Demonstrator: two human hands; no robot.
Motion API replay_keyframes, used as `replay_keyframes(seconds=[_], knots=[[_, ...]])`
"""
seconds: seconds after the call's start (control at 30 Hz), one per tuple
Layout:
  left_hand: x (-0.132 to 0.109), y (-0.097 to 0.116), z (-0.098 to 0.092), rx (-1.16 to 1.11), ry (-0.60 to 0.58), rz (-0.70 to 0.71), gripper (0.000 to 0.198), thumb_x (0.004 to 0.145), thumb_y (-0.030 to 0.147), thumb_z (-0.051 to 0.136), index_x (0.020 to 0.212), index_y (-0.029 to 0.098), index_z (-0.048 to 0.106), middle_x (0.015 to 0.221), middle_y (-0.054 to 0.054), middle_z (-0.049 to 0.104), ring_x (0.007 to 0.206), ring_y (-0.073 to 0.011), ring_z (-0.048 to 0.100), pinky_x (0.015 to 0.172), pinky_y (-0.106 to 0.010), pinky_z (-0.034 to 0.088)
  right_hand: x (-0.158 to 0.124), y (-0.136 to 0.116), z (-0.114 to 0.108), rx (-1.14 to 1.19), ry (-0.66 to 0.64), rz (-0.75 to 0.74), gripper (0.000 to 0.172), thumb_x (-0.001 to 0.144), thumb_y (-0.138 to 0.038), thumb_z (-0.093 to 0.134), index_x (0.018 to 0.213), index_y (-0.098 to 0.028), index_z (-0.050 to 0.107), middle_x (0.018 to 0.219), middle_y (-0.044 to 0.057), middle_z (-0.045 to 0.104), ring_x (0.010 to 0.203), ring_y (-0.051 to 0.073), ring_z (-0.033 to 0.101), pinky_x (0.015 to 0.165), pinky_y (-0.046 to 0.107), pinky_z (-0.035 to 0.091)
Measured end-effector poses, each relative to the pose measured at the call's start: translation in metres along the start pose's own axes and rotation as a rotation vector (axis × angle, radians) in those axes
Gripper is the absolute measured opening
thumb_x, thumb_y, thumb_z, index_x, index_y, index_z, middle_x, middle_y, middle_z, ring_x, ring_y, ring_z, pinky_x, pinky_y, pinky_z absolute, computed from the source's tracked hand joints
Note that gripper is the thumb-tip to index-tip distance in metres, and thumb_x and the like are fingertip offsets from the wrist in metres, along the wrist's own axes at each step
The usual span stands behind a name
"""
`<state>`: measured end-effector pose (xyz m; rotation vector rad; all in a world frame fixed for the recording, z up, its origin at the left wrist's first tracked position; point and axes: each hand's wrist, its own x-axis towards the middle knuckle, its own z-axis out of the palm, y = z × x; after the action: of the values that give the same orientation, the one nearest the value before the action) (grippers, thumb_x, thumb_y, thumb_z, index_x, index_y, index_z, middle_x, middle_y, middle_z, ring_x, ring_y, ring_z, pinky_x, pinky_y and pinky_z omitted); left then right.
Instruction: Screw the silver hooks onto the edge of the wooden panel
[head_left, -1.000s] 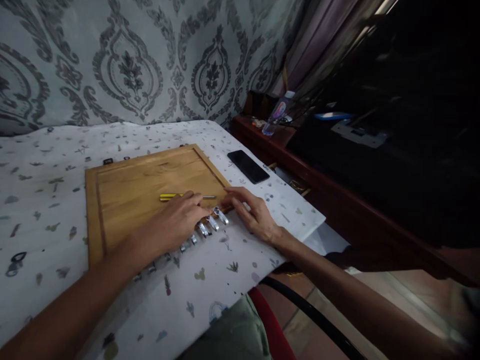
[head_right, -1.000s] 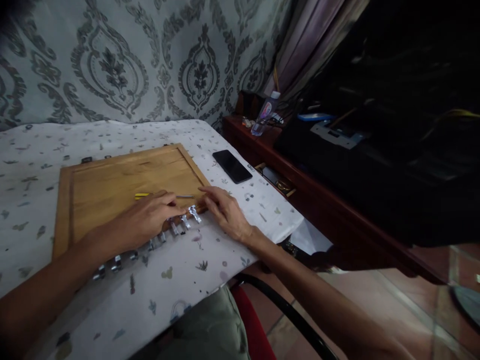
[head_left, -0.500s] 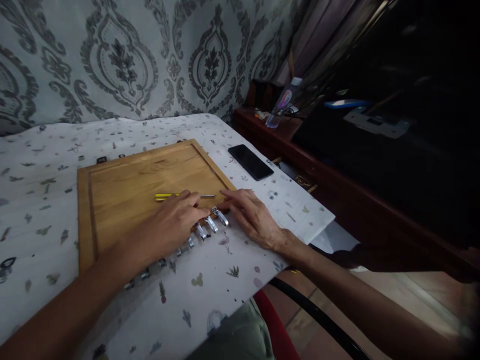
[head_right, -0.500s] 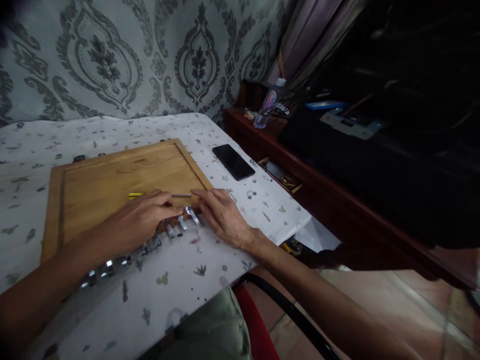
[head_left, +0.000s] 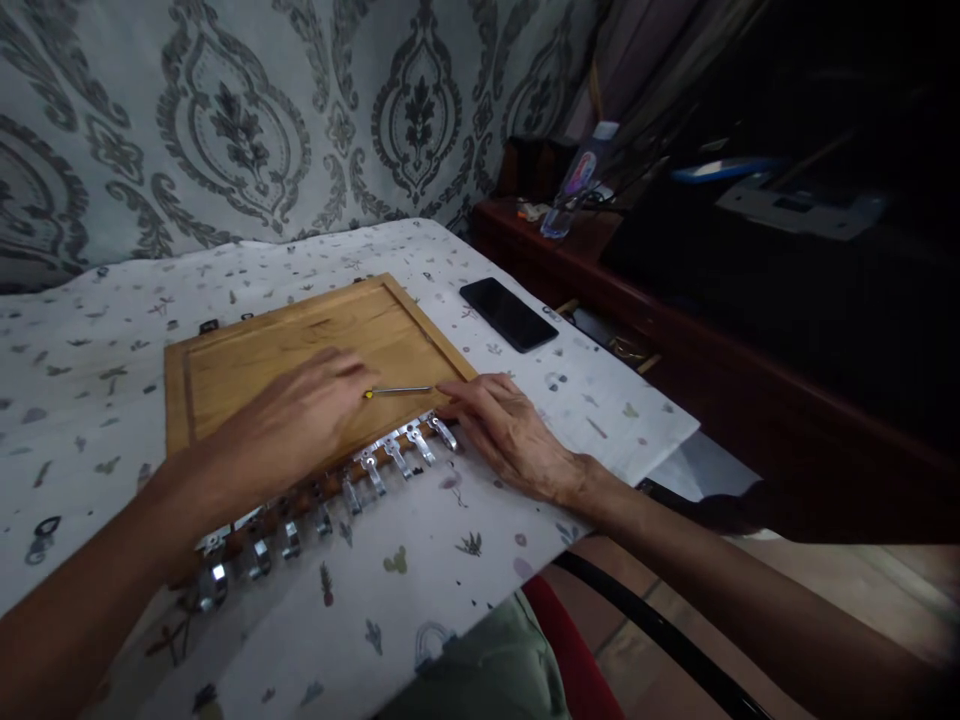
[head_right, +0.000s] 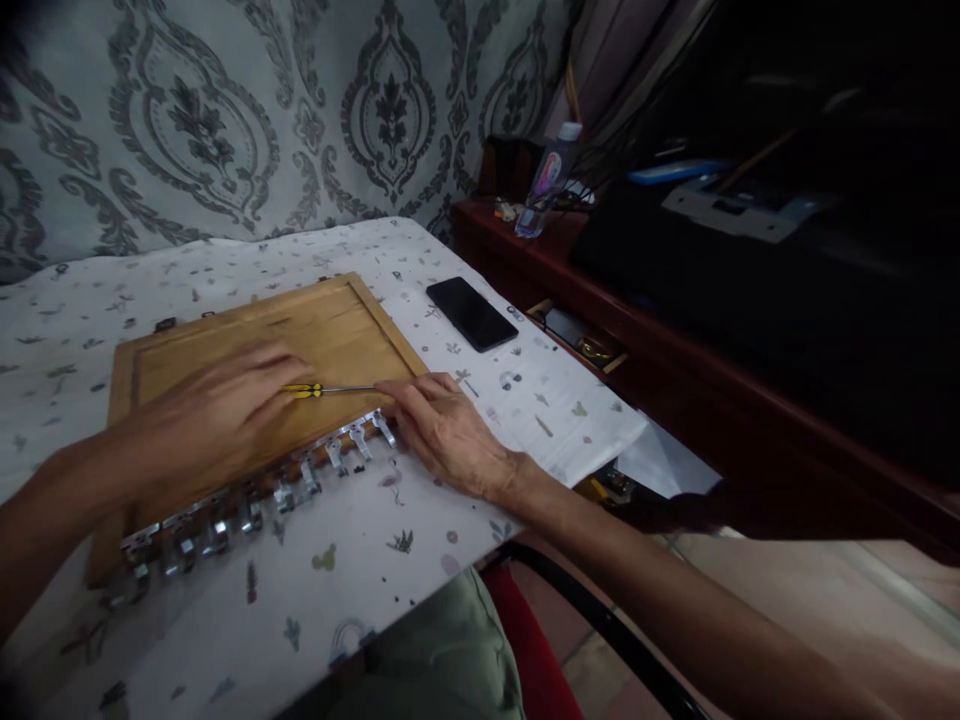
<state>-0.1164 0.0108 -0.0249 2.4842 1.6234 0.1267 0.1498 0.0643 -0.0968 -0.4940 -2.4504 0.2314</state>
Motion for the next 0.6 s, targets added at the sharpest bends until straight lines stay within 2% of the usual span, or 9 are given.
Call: replay_keyframes(seconds=[0.07,0.13,0.23,0.33,0.4,0.5,0.6], knots=[[0.001,-0.013,0.000,0.068,0.048,-0.033,0.032,0.099,0.019,0.037,0.108,0.015,0.067,0.116,-0.013,0.065,0.106,-0.0276,0.061,0.092,-0.042,0.050,0.000,0.000,0.000,0.010,0.014,0.000,0.048,0.104,-0.012,0.040,0.151,-0.023,0.037,0.103,0.006,0.076,0.093,0.024,0.068,0.091,0.045,0.052],[0.002,-0.022,0.003,0.094,0.030,-0.074,0.025,0.098,0.027,0.043,0.100,0.015,0.065,0.108,-0.013,0.065,0.102,-0.0290,0.062,0.092,-0.044,0.050,0.001,0.000,0.000,0.012,0.026,-0.006,0.046,0.105,-0.012,0.039,0.149,-0.023,0.039,0.102,0.006,0.075,0.092,0.024,0.068,0.090,0.044,0.052],[0.005,-0.030,0.008,0.057,-0.041,-0.103,0.021,0.094,0.025,0.043,0.099,0.019,0.062,0.104,-0.011,0.066,0.101,-0.0290,0.063,0.091,-0.043,0.050,0.001,0.000,0.000,-0.003,0.041,-0.014,0.039,0.105,-0.013,0.041,0.144,-0.020,0.042,0.100,0.007,0.074,0.090,0.023,0.067,0.088,0.044,0.053],[0.006,-0.034,0.010,0.008,-0.050,-0.104,0.021,0.091,0.025,0.042,0.095,0.021,0.062,0.098,-0.010,0.067,0.096,-0.0282,0.064,0.088,-0.042,0.049,0.001,0.001,0.002,-0.007,0.044,-0.001,0.034,0.106,-0.014,0.040,0.140,-0.018,0.042,0.099,0.007,0.074,0.089,0.024,0.066,0.088,0.045,0.054],[0.006,-0.036,0.007,-0.042,-0.010,-0.109,0.020,0.089,0.031,0.045,0.093,0.021,0.062,0.095,-0.009,0.067,0.090,-0.0276,0.064,0.085,-0.041,0.049,0.000,0.001,0.002,-0.008,0.042,0.007,0.033,0.107,-0.015,0.039,0.139,-0.018,0.042,0.099,0.007,0.074,0.089,0.024,0.066,0.088,0.046,0.054],[0.004,-0.035,-0.003,-0.150,0.110,-0.132,0.023,0.087,0.040,0.051,0.091,0.021,0.063,0.089,-0.006,0.067,0.081,-0.0238,0.061,0.077,-0.036,0.047,0.000,0.001,0.001,-0.005,0.035,0.014,0.032,0.107,-0.016,0.038,0.139,-0.017,0.044,0.100,0.008,0.074,0.089,0.023,0.066,0.087,0.046,0.055],[0.001,-0.026,-0.015,-0.301,0.234,-0.189,0.025,0.083,0.045,0.062,0.087,0.022,0.068,0.082,-0.002,0.067,0.071,-0.0198,0.058,0.066,-0.032,0.042,0.000,0.001,0.001,0.025,0.024,0.037,0.033,0.107,-0.016,0.038,0.140,-0.017,0.044,0.102,0.008,0.074,0.092,0.023,0.067,0.089,0.047,0.056]])
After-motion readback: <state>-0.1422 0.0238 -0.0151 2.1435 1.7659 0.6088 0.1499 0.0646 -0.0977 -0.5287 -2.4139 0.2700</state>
